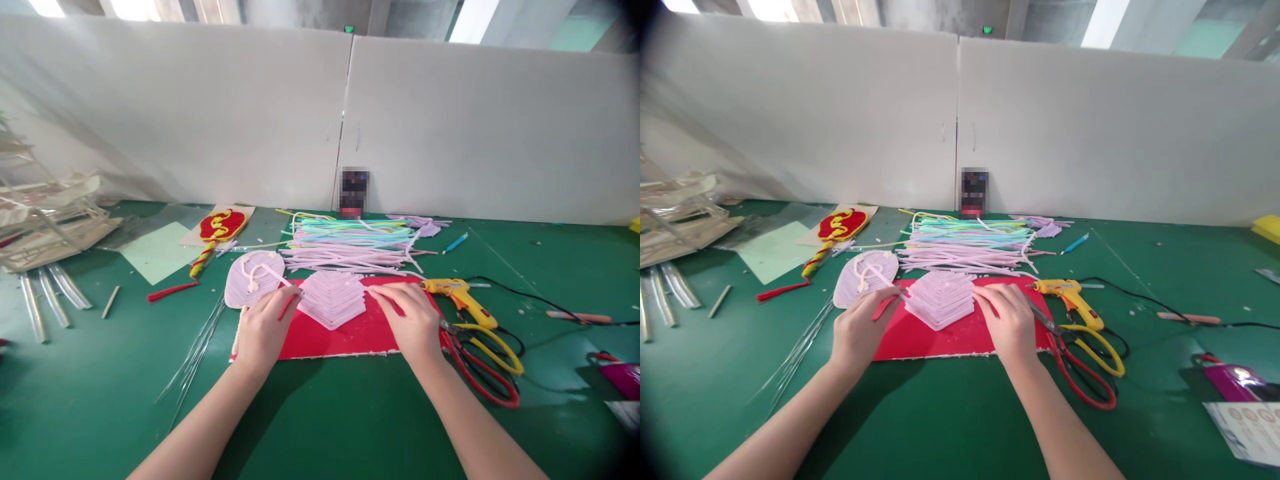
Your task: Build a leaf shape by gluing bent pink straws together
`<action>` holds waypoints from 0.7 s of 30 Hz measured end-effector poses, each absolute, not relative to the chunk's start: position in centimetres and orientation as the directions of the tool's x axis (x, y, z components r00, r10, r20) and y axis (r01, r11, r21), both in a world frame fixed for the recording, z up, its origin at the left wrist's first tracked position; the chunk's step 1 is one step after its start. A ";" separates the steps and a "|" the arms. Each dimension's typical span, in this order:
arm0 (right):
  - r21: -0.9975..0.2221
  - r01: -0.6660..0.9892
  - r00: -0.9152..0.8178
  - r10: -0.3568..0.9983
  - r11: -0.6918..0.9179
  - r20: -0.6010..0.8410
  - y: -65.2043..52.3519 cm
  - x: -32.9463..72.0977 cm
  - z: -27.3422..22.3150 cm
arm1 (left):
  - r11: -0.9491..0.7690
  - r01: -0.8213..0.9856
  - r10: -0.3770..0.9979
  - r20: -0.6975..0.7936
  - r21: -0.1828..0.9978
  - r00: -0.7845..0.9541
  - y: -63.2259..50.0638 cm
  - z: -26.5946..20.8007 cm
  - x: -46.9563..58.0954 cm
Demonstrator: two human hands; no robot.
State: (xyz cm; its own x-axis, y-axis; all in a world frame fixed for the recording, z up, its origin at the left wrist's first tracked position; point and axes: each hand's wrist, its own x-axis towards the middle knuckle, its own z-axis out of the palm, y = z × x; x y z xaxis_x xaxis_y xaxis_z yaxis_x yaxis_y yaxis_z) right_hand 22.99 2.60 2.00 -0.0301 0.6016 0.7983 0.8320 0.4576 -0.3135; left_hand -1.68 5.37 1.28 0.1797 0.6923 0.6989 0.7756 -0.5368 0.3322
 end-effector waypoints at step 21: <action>-0.335 0.876 -0.048 0.753 0.347 0.656 2.6 20.5 0.6 | -0.646 0.561 0.713 0.672 0.517 0.202 3.4 2.0 0.0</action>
State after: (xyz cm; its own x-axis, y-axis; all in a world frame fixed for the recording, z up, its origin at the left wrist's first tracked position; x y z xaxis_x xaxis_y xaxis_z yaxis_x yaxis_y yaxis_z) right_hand 20.47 2.64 0.56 -0.0475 0.7529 0.6564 0.8759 0.3472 -0.3349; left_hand -0.02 3.41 2.04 0.2018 0.7129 0.6716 0.5609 -0.6463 0.5174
